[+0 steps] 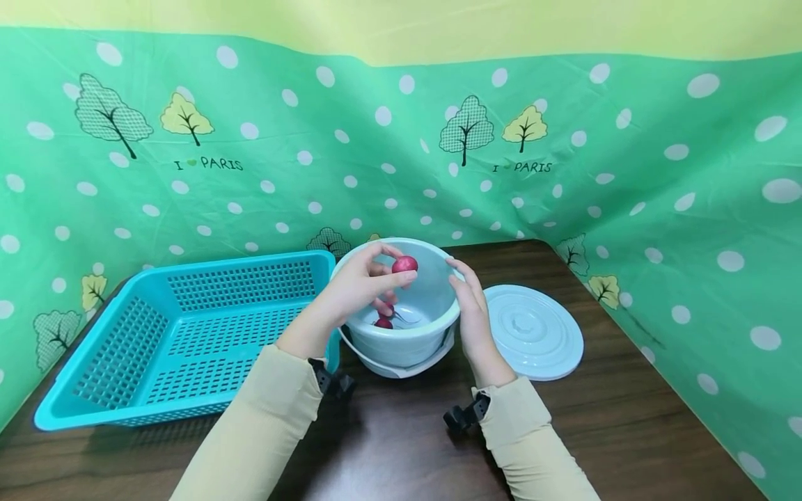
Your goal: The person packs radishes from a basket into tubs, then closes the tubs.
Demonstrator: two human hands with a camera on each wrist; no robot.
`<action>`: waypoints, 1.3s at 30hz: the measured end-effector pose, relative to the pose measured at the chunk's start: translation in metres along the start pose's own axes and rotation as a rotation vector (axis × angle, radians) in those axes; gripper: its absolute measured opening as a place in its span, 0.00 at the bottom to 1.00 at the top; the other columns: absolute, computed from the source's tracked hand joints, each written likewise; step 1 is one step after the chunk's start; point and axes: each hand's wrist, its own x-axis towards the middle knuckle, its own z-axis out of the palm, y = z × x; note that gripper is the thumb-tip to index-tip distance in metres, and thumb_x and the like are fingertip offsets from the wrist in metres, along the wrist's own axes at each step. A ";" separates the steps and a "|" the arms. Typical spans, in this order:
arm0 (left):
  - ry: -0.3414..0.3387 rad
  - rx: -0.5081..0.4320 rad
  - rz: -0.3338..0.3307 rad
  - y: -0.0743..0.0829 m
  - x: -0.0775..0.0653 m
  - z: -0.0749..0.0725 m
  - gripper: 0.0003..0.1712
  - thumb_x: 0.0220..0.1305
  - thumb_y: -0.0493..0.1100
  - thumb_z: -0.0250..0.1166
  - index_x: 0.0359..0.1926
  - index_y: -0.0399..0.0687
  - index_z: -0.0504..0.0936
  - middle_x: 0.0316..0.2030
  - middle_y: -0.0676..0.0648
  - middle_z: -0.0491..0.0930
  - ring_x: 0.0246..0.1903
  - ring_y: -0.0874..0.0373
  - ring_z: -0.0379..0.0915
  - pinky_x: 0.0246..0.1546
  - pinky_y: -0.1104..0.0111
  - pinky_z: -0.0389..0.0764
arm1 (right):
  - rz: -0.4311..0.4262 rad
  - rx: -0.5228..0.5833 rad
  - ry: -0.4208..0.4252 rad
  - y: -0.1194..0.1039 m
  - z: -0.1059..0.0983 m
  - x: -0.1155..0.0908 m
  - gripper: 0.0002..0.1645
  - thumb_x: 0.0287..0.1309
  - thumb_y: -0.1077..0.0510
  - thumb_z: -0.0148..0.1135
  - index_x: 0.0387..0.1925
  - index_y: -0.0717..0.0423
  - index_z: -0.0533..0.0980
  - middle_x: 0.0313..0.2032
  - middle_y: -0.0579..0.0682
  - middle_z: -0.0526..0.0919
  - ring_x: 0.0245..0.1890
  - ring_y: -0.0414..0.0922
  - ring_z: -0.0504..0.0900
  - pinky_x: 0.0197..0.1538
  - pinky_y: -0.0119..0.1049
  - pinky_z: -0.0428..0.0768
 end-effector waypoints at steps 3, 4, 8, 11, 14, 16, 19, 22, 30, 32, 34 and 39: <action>-0.003 0.002 -0.005 0.000 0.000 0.001 0.27 0.62 0.53 0.70 0.57 0.53 0.70 0.38 0.43 0.83 0.29 0.52 0.81 0.37 0.52 0.86 | 0.003 0.000 0.003 0.000 0.000 0.000 0.30 0.74 0.44 0.36 0.72 0.47 0.60 0.74 0.47 0.56 0.71 0.50 0.55 0.73 0.57 0.54; -0.002 0.004 -0.005 0.000 0.000 0.001 0.27 0.62 0.53 0.70 0.57 0.53 0.70 0.38 0.43 0.83 0.29 0.52 0.81 0.37 0.52 0.86 | 0.003 0.003 0.002 0.000 -0.001 0.000 0.30 0.74 0.44 0.36 0.72 0.47 0.60 0.74 0.47 0.56 0.71 0.50 0.55 0.74 0.57 0.54; 0.004 0.019 -0.012 0.001 0.000 0.002 0.27 0.62 0.54 0.70 0.56 0.53 0.70 0.38 0.43 0.83 0.30 0.52 0.82 0.32 0.57 0.87 | 0.004 0.006 0.002 0.000 -0.001 0.000 0.30 0.74 0.45 0.36 0.72 0.47 0.60 0.74 0.48 0.56 0.72 0.50 0.56 0.74 0.57 0.54; 0.008 0.026 -0.020 0.000 0.000 0.002 0.27 0.61 0.55 0.70 0.55 0.53 0.69 0.40 0.42 0.84 0.30 0.52 0.82 0.28 0.62 0.86 | 0.000 0.007 0.005 0.001 -0.001 0.000 0.30 0.74 0.46 0.36 0.72 0.48 0.60 0.74 0.48 0.56 0.71 0.50 0.56 0.73 0.56 0.55; 0.011 0.036 -0.025 -0.001 0.001 0.003 0.27 0.62 0.55 0.70 0.55 0.53 0.70 0.40 0.41 0.84 0.30 0.51 0.82 0.26 0.63 0.85 | -0.007 0.005 0.009 0.002 -0.001 0.000 0.30 0.74 0.46 0.36 0.72 0.48 0.60 0.74 0.48 0.57 0.71 0.50 0.57 0.73 0.55 0.55; 0.016 0.050 -0.030 -0.001 0.002 0.003 0.26 0.62 0.55 0.69 0.55 0.53 0.69 0.39 0.42 0.84 0.30 0.49 0.82 0.25 0.63 0.85 | -0.013 0.005 0.009 0.003 -0.001 0.000 0.30 0.74 0.46 0.37 0.72 0.49 0.60 0.74 0.48 0.57 0.71 0.50 0.57 0.73 0.55 0.55; 0.023 0.071 -0.039 -0.001 0.002 0.003 0.25 0.64 0.56 0.67 0.55 0.52 0.68 0.38 0.45 0.85 0.30 0.49 0.83 0.24 0.63 0.85 | -0.022 0.004 0.007 0.003 -0.001 0.001 0.30 0.74 0.46 0.37 0.72 0.49 0.61 0.74 0.48 0.57 0.71 0.50 0.57 0.73 0.56 0.55; 0.022 0.089 -0.044 -0.001 0.002 0.003 0.25 0.66 0.56 0.65 0.56 0.52 0.67 0.39 0.44 0.85 0.28 0.51 0.82 0.24 0.63 0.85 | -0.027 0.004 0.006 0.002 -0.001 0.001 0.30 0.74 0.46 0.37 0.72 0.49 0.61 0.74 0.49 0.57 0.71 0.50 0.57 0.73 0.57 0.54; 0.026 0.113 -0.041 0.000 0.003 0.003 0.27 0.65 0.56 0.66 0.58 0.51 0.67 0.40 0.41 0.85 0.30 0.47 0.83 0.24 0.62 0.85 | -0.024 0.002 0.000 0.002 -0.001 0.001 0.30 0.74 0.45 0.37 0.72 0.48 0.60 0.74 0.48 0.57 0.71 0.51 0.57 0.72 0.57 0.54; 0.030 0.114 -0.040 0.000 0.002 0.003 0.27 0.65 0.56 0.66 0.58 0.51 0.67 0.38 0.43 0.85 0.31 0.45 0.84 0.24 0.62 0.85 | -0.022 0.002 0.001 0.001 -0.001 0.001 0.30 0.74 0.45 0.37 0.72 0.48 0.60 0.74 0.48 0.57 0.71 0.51 0.56 0.73 0.57 0.54; 0.031 0.115 -0.039 0.001 0.002 0.004 0.26 0.65 0.56 0.66 0.57 0.52 0.69 0.37 0.44 0.85 0.30 0.46 0.83 0.24 0.62 0.85 | -0.017 0.002 0.001 0.002 -0.001 0.001 0.30 0.74 0.45 0.37 0.72 0.48 0.60 0.74 0.48 0.57 0.71 0.51 0.56 0.73 0.57 0.54; 0.032 0.135 -0.043 0.001 0.002 0.004 0.22 0.67 0.55 0.65 0.55 0.52 0.72 0.38 0.44 0.85 0.25 0.52 0.82 0.24 0.62 0.85 | -0.014 0.013 -0.005 0.002 -0.002 0.001 0.30 0.74 0.46 0.37 0.72 0.48 0.60 0.74 0.48 0.56 0.71 0.50 0.57 0.73 0.55 0.55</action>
